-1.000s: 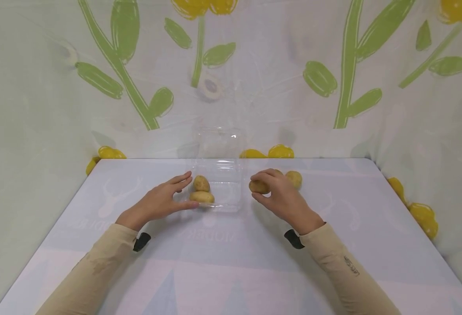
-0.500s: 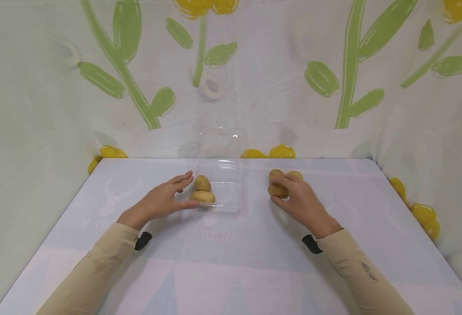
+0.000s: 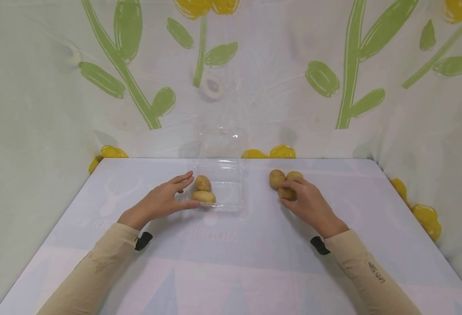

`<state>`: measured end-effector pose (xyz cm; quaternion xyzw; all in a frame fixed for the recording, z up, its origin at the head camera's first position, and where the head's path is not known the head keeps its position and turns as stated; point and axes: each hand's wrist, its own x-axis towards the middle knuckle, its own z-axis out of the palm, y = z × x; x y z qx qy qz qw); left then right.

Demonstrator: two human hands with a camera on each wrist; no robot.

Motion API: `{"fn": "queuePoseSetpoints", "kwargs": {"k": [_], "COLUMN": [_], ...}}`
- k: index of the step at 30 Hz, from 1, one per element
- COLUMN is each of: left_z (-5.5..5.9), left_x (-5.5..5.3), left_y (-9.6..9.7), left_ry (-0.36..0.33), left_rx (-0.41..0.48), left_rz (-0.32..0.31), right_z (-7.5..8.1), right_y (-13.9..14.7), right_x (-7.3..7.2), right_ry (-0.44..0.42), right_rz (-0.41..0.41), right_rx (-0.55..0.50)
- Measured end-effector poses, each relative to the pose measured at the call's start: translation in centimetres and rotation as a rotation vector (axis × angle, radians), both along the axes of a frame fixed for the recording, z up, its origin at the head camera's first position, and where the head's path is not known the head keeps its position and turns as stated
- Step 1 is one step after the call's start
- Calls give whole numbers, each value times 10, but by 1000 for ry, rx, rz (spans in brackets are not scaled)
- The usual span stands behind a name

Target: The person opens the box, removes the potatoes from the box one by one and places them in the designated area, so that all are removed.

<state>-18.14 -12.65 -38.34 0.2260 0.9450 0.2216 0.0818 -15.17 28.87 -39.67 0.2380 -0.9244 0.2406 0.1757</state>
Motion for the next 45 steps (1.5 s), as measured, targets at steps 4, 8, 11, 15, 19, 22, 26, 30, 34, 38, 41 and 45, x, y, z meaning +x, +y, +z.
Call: {"fn": "queuePoseSetpoints", "kwargs": {"k": [4,8,11,15,19,22,26,30,34,38,41,45], "left_z": [0,-1,-1,-2,-1,0,1,1,1,1,1,0], "left_x": [0,0,0,-1,-1,-1,-1,-1,-1,-1,0,-1], "left_y": [0,0,0,0,0,0,0,-1,-1,-1,-1,-1], "left_ry": [0,-7,-8,-1,-1,-3,-8,-12,-9,-8,-8,-6], "left_rx": [1,10,10,6,10,11,7,10,15,13,15,17], "left_rz": [1,-2,-6,-9,-8,-8,-7,-4,-6,-6,-5,-9], "right_z": [-2,-3,-4,-5,-6,-6,-5,-3,-2,-2,-3,-4], "right_y": [2,3,3,3,3,2,1,1,2,3,3,2], "right_x": [-3,-6,-7,-7,-8,-9,-9,-7,-6,-5,-6,-6], "right_ry": [2,11,12,20,32,34,21,25,34,-1,-20,-25], "right_rz": [15,24,26,33,32,22,11,18,25,24,23,17], "right_rx": [15,39,54,66,75,78,85,99,114,117,121,132]}}
